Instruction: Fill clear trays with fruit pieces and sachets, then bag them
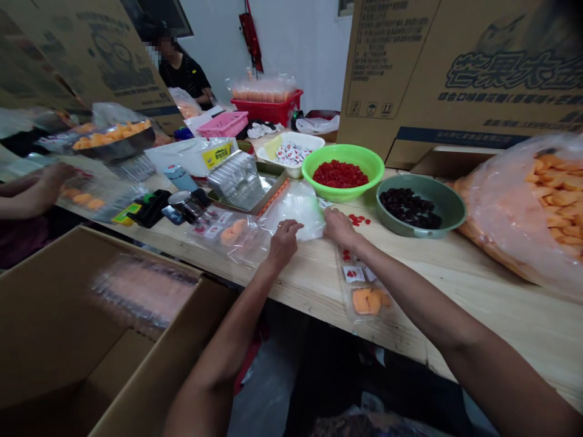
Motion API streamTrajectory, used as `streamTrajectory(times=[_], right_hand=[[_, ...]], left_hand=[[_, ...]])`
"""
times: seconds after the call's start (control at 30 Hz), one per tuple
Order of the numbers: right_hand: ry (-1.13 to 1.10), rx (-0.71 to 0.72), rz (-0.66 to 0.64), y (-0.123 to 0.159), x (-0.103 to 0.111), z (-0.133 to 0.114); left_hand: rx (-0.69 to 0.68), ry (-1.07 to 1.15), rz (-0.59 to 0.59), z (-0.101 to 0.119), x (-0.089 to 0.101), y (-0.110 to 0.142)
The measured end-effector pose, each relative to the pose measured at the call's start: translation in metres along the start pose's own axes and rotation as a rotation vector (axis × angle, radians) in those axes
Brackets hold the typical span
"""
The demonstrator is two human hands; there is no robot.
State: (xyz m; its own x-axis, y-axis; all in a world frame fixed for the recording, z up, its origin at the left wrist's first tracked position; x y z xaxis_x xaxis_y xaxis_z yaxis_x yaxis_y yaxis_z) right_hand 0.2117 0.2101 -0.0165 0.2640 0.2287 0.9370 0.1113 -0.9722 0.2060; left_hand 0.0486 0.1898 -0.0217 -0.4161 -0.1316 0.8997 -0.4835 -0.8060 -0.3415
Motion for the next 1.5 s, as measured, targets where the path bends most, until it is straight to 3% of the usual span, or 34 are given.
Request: streamTrajectory(times=[0.1, 0.2, 0.37, 0.5, 0.6, 0.67, 0.73, 0.83, 0.93, 1.0, 1.13, 1.3, 1.5], right_hand=[[-0.037, -0.044, 0.003, -0.003, 0.003, 0.011], [-0.070, -0.050, 0.006, -0.005, 0.006, 0.022], [-0.131, -0.041, 0.020, -0.003, 0.016, 0.041], [-0.187, 0.031, 0.004, 0.006, 0.028, 0.043], [-0.299, 0.073, 0.023, 0.033, 0.039, 0.057], [-0.345, -0.021, 0.066, 0.062, 0.042, 0.084], [-0.337, -0.189, 0.073, 0.095, 0.034, 0.119], [-0.475, -0.392, 0.002, 0.136, 0.003, 0.157], [-0.639, -0.457, -0.039, 0.153, -0.029, 0.164], [-0.736, -0.457, -0.055, 0.154, -0.044, 0.159], [-0.974, -0.436, -0.090, 0.148, -0.061, 0.143], [-1.284, -0.408, -0.128, 0.144, -0.059, 0.124], [-1.533, -0.295, -0.231, 0.161, -0.038, 0.133]], left_hand=[[-0.376, 0.034, 0.022, 0.034, 0.009, 0.005], [-0.488, 0.037, 0.084, 0.049, 0.019, 0.003], [-0.408, 0.056, 0.181, 0.053, 0.028, -0.013], [-0.234, -0.033, 0.156, 0.050, 0.023, -0.029], [-0.056, -0.131, 0.153, 0.047, 0.024, -0.025], [0.069, -0.186, 0.163, 0.051, 0.024, -0.009], [0.135, -0.213, 0.114, 0.066, 0.016, 0.013], [0.084, -0.195, -0.057, 0.107, -0.014, 0.045], [-0.005, -0.152, -0.217, 0.143, -0.041, 0.064], [-0.009, -0.132, -0.271, 0.152, -0.049, 0.068], [0.029, -0.085, -0.280, 0.149, -0.047, 0.064], [0.009, -0.010, -0.248, 0.139, -0.041, 0.062], [0.065, -0.055, -0.012, 0.101, -0.006, 0.043]])
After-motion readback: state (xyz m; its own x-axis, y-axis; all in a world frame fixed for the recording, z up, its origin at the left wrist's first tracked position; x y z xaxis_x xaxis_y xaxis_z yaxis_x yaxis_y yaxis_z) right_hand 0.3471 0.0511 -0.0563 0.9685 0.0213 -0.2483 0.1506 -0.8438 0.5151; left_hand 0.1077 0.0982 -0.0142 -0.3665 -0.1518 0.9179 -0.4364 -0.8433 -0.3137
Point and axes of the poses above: each hand's wrist, its own y-axis away from the middle knuckle, its own x-axis out of the back of the hand, z = x × y, the point moved 8 cm from there along -y, towards the middle knuckle, and after that the axes turned 7 degrees about -z, right-handed, at the moved point
